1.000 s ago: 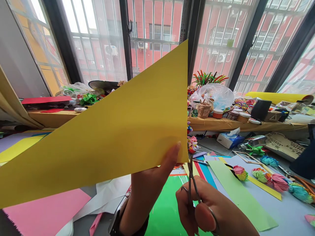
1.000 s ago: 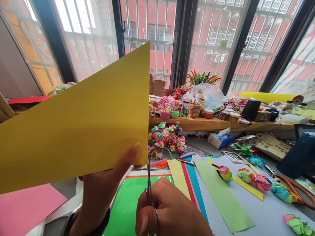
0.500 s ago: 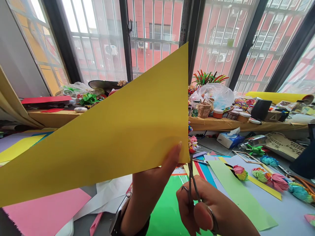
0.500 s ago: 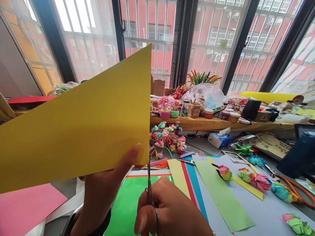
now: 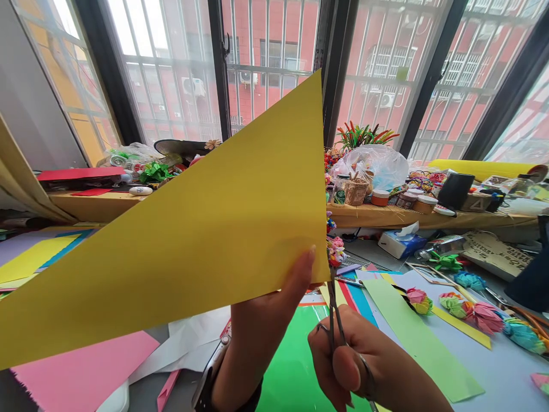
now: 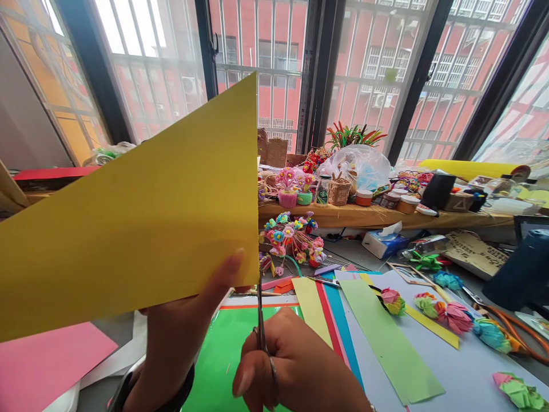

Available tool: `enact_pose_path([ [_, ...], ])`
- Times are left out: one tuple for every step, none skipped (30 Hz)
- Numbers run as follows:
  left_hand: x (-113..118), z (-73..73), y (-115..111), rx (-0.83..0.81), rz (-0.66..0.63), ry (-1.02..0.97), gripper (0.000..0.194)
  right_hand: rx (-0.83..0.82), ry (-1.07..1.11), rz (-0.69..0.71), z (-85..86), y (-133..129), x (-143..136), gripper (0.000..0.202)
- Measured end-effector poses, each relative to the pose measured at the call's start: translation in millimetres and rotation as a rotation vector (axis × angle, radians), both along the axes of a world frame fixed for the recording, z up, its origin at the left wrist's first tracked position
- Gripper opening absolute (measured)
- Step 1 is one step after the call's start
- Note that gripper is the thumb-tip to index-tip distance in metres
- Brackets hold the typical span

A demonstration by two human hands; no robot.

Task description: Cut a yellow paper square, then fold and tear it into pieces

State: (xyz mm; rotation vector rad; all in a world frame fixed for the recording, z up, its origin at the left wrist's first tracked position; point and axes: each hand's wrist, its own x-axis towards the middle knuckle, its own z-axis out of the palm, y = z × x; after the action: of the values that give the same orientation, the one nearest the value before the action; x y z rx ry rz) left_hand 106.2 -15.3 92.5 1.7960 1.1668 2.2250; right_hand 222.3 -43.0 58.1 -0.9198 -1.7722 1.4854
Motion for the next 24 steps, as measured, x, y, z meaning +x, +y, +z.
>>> enact_pose_path([
  [0.0,0.2,-0.1,0.007,0.013,0.005,0.020,-0.005,0.004,-0.001,0.4,0.2,-0.6,0.064],
  [0.0,0.4,-0.2,0.010,0.019,0.011,0.019,-0.007,0.009,0.000,0.5,0.4,-0.9,0.064],
  [-0.1,0.6,-0.3,0.007,0.018,0.017,0.018,-0.009,0.011,0.003,0.4,0.3,-0.9,0.064],
  [-0.2,0.6,-0.3,0.003,0.013,0.022,0.018,-0.013,0.011,0.004,-0.2,0.2,-0.3,0.065],
  [-0.4,0.5,-0.3,0.000,0.005,0.027,0.017,-0.017,0.006,0.005,-1.0,-0.1,0.6,0.065],
  [-0.6,0.3,-0.2,0.000,-0.004,0.028,0.017,-0.019,-0.004,0.000,-2.1,-0.6,2.0,0.066],
  [-0.8,-0.1,-0.1,0.003,-0.008,0.027,0.017,-0.017,-0.019,-0.009,-3.3,-1.1,3.6,0.067],
  [-0.9,-0.6,0.1,0.004,-0.009,0.025,0.017,-0.010,-0.039,-0.024,-4.4,-1.6,5.2,0.068],
  [-1.0,-1.1,0.2,0.003,-0.007,0.025,0.017,0.000,-0.055,-0.038,-5.3,-2.1,6.6,0.068],
  [-1.0,-1.7,0.4,0.000,-0.003,0.025,0.017,0.011,-0.067,-0.047,-5.9,-2.4,7.6,0.069],
  [-1.0,-2.1,0.4,-0.005,0.001,0.024,0.017,0.015,-0.070,-0.046,-6.0,-2.5,7.9,0.069],
  [-0.9,-2.5,0.4,-0.011,0.005,0.022,0.017,0.013,-0.067,-0.041,-5.9,-2.4,7.6,0.069],
  [-0.8,-2.7,0.4,-0.014,0.012,0.019,0.017,0.008,-0.059,-0.028,-5.4,-2.0,6.8,0.069],
  [-0.7,-2.7,0.3,-0.011,0.019,0.013,0.017,0.004,-0.045,-0.017,-4.8,-1.5,5.7,0.068],
  [-0.6,-2.6,0.2,-0.006,0.025,0.009,0.017,0.001,-0.029,-0.008,-4.2,-0.9,4.4,0.068],
  [-0.6,-2.5,0.2,-0.003,0.027,0.010,0.017,-0.003,-0.015,-0.003,-3.7,-0.3,3.1,0.068],
  [-0.7,-2.2,0.2,0.001,0.026,0.015,0.017,-0.008,-0.003,-0.005,-3.3,0.2,2.2,0.067],
  [-0.7,-2.0,0.2,0.006,0.021,0.021,0.017,-0.013,0.004,-0.008,-3.0,0.5,1.6,0.067],
  [-0.7,-1.8,0.2,0.013,0.013,0.026,0.017,-0.019,0.008,-0.008,-2.9,0.7,1.6,0.067],
  [-0.6,-1.6,0.2,0.018,0.007,0.025,0.017,-0.027,0.010,-0.006,-2.8,0.7,2.0,0.066],
  [-0.5,-1.4,0.0,0.019,0.003,0.021,0.018,-0.035,0.004,-0.005,-2.8,0.4,2.6,0.066],
  [-0.3,-1.2,-0.2,0.015,0.001,0.014,0.017,-0.040,-0.006,-0.008,-2.7,0.0,3.5,0.067],
  [-0.1,-1.1,-0.6,0.003,-0.002,0.004,0.018,-0.045,-0.018,-0.014,-2.5,-0.4,4.4,0.067],
  [0.2,-0.9,-1.0,-0.012,-0.006,-0.005,0.018,-0.051,-0.031,-0.022,-2.4,-0.9,5.1,0.067],
])
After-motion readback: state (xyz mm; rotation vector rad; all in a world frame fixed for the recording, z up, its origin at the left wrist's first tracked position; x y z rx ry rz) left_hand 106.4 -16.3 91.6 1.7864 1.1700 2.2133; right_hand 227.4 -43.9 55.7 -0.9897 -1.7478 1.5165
